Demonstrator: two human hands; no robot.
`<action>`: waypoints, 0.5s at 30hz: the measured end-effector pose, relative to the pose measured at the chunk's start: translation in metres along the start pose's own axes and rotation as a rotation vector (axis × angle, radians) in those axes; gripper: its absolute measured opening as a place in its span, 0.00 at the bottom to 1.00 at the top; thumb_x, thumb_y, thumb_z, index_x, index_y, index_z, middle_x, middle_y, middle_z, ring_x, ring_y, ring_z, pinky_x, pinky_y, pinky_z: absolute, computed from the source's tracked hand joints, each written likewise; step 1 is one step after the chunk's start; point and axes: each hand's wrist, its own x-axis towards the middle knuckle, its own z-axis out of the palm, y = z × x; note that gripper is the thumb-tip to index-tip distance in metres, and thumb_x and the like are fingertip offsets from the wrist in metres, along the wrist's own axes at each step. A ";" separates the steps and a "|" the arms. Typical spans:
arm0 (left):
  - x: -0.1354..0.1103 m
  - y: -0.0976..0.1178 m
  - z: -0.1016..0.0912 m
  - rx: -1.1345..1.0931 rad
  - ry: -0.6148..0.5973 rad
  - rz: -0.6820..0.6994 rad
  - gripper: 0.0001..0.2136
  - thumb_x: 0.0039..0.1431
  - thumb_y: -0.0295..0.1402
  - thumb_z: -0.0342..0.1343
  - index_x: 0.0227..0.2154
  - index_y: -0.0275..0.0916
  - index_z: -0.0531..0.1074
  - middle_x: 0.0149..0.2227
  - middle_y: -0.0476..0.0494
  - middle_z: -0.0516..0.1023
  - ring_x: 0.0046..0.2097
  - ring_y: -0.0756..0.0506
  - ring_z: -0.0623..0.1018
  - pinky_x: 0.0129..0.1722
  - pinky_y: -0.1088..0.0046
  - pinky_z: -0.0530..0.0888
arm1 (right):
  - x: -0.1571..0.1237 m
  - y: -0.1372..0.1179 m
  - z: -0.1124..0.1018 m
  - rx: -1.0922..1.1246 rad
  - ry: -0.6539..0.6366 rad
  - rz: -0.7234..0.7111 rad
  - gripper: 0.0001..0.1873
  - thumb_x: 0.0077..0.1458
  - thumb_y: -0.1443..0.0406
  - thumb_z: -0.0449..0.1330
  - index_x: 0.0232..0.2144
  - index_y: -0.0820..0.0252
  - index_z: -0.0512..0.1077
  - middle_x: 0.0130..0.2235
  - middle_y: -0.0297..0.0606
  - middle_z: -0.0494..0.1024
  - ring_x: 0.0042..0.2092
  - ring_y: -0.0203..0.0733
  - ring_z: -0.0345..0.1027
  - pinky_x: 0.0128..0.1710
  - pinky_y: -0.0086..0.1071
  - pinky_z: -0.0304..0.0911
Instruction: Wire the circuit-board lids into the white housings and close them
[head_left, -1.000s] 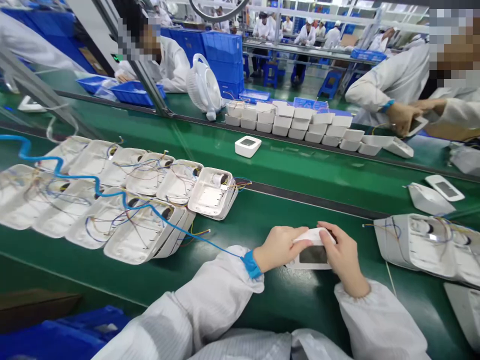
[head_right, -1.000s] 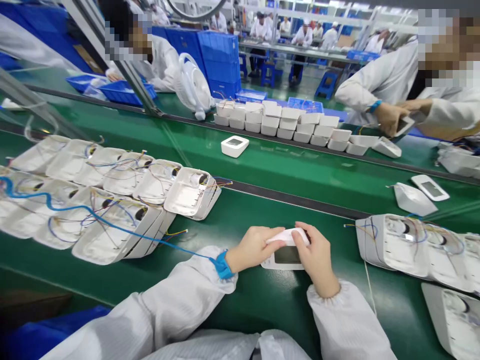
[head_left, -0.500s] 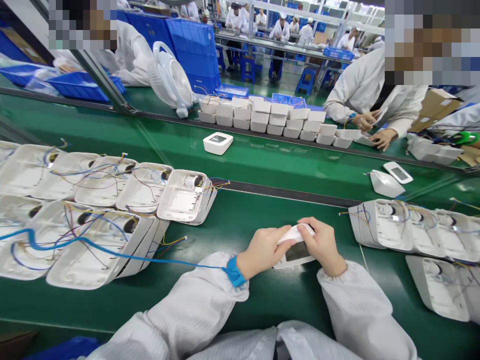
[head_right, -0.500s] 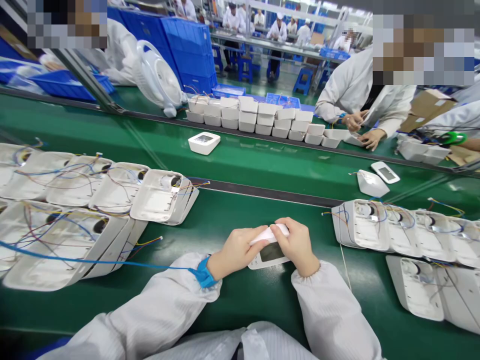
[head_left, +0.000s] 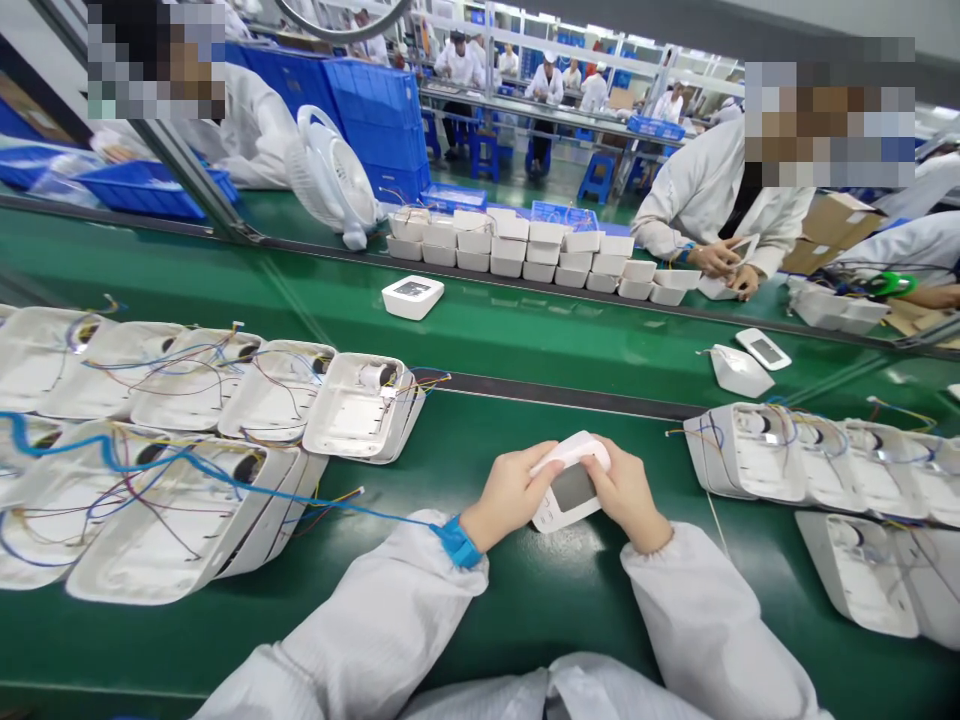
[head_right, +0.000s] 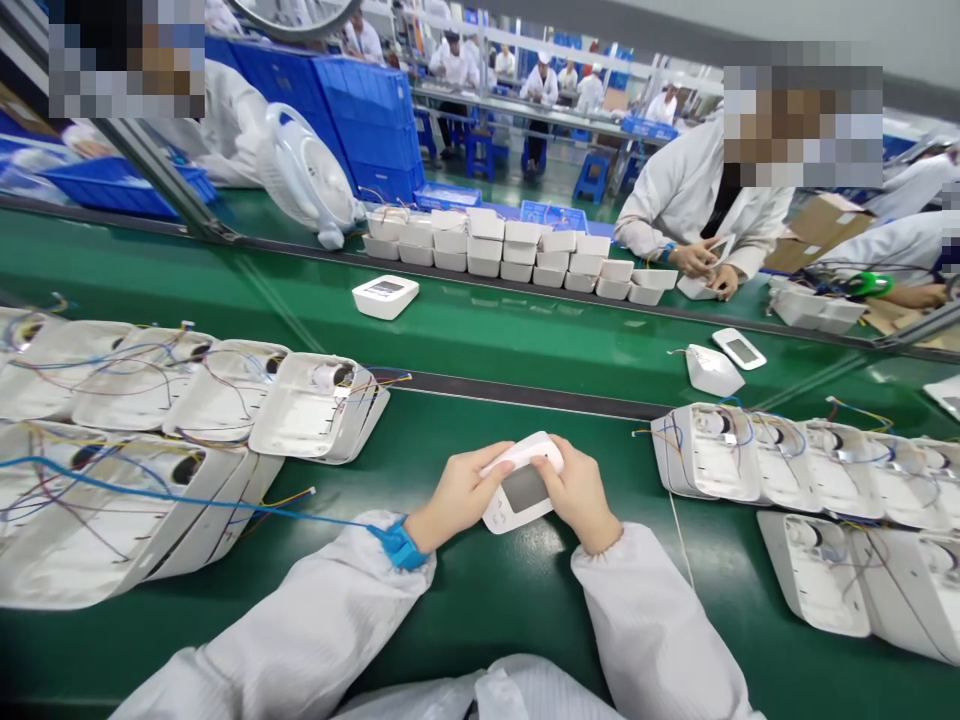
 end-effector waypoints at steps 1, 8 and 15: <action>0.000 -0.001 0.000 -0.006 0.004 0.006 0.15 0.66 0.40 0.48 0.48 0.41 0.75 0.42 0.47 0.82 0.39 0.46 0.80 0.40 0.71 0.74 | 0.000 0.001 0.001 0.033 0.013 0.004 0.26 0.62 0.49 0.51 0.50 0.61 0.72 0.44 0.46 0.80 0.44 0.51 0.76 0.46 0.41 0.70; 0.006 -0.016 0.001 -0.204 0.252 -0.109 0.20 0.65 0.43 0.48 0.54 0.37 0.71 0.51 0.40 0.79 0.50 0.42 0.79 0.50 0.65 0.74 | -0.001 0.000 0.012 0.496 0.005 0.049 0.34 0.55 0.42 0.56 0.53 0.61 0.70 0.52 0.50 0.77 0.52 0.53 0.73 0.50 0.46 0.70; 0.007 -0.024 0.002 -0.252 0.237 0.098 0.31 0.61 0.48 0.53 0.63 0.40 0.57 0.62 0.34 0.65 0.61 0.39 0.69 0.61 0.56 0.67 | -0.011 -0.001 0.000 0.233 0.104 -0.059 0.23 0.51 0.51 0.65 0.44 0.59 0.73 0.41 0.45 0.80 0.41 0.51 0.75 0.42 0.43 0.71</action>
